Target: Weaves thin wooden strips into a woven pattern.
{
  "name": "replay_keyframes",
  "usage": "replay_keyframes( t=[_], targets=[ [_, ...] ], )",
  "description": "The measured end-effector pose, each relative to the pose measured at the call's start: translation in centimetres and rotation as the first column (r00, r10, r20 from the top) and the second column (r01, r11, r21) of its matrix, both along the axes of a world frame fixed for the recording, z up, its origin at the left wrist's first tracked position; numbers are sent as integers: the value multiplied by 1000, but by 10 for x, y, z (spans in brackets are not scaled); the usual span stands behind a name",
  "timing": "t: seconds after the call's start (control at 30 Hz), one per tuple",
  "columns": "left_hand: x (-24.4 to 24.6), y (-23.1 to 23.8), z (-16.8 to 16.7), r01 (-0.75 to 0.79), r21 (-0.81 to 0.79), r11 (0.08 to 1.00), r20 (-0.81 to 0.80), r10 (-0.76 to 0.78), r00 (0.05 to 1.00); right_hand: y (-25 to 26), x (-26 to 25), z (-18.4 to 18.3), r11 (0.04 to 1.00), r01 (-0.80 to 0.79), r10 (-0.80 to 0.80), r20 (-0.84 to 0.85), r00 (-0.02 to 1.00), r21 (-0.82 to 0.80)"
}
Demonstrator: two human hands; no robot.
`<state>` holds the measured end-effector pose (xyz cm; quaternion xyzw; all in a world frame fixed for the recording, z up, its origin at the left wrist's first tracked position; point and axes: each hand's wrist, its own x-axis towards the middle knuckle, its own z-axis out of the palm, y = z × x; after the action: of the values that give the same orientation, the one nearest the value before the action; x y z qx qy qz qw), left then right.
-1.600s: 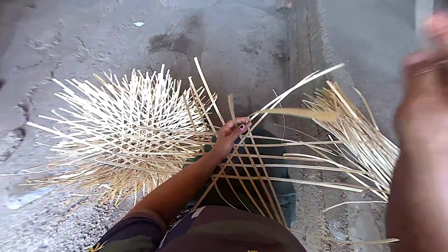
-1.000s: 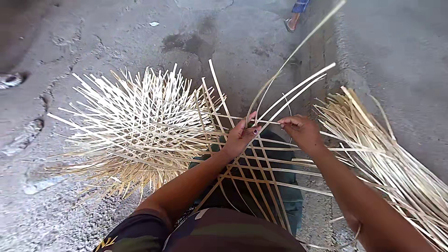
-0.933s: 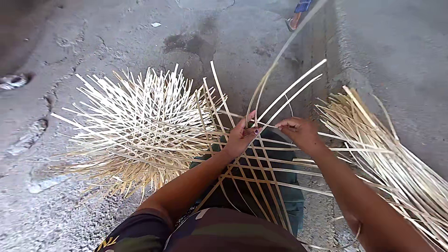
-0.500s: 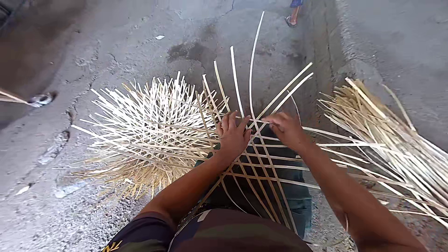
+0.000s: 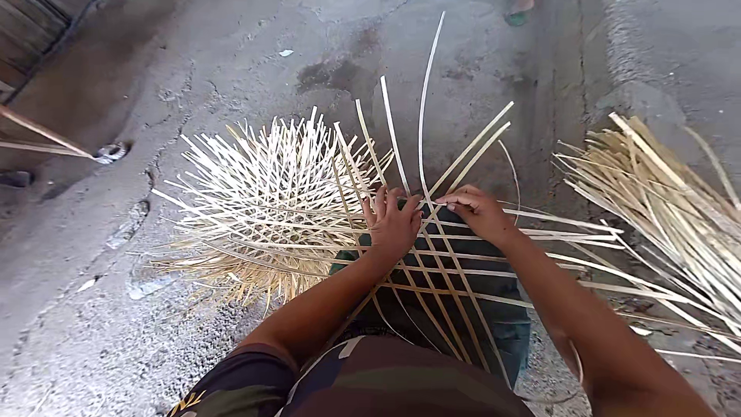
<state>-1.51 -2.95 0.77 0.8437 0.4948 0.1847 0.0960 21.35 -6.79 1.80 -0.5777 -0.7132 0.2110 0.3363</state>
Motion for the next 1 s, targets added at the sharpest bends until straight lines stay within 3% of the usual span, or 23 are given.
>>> replay_keyframes(
  t=[0.4, 0.83, 0.9, 1.0],
  targets=[
    [2, -2, -8, -3, 95, 995, 10, 2, 1000, -3, 0, -12, 997, 12, -6, -73, 997, 80],
    [3, 0, -5, 13, 126, 992, -38, -8, 999, 1, 1, -13, 990, -34, 38, -28, 999, 135],
    [1, 1, -1, 21, 101, 995, -46, -17, 999, 5, -1, -7, 999, -13, 14, -10, 1000, 44],
    [2, 11, 21, 71, -23, 997, -109, -73, 991, 26, -8, 16, 968, 121, -88, 151, 985, -221]
  ],
)
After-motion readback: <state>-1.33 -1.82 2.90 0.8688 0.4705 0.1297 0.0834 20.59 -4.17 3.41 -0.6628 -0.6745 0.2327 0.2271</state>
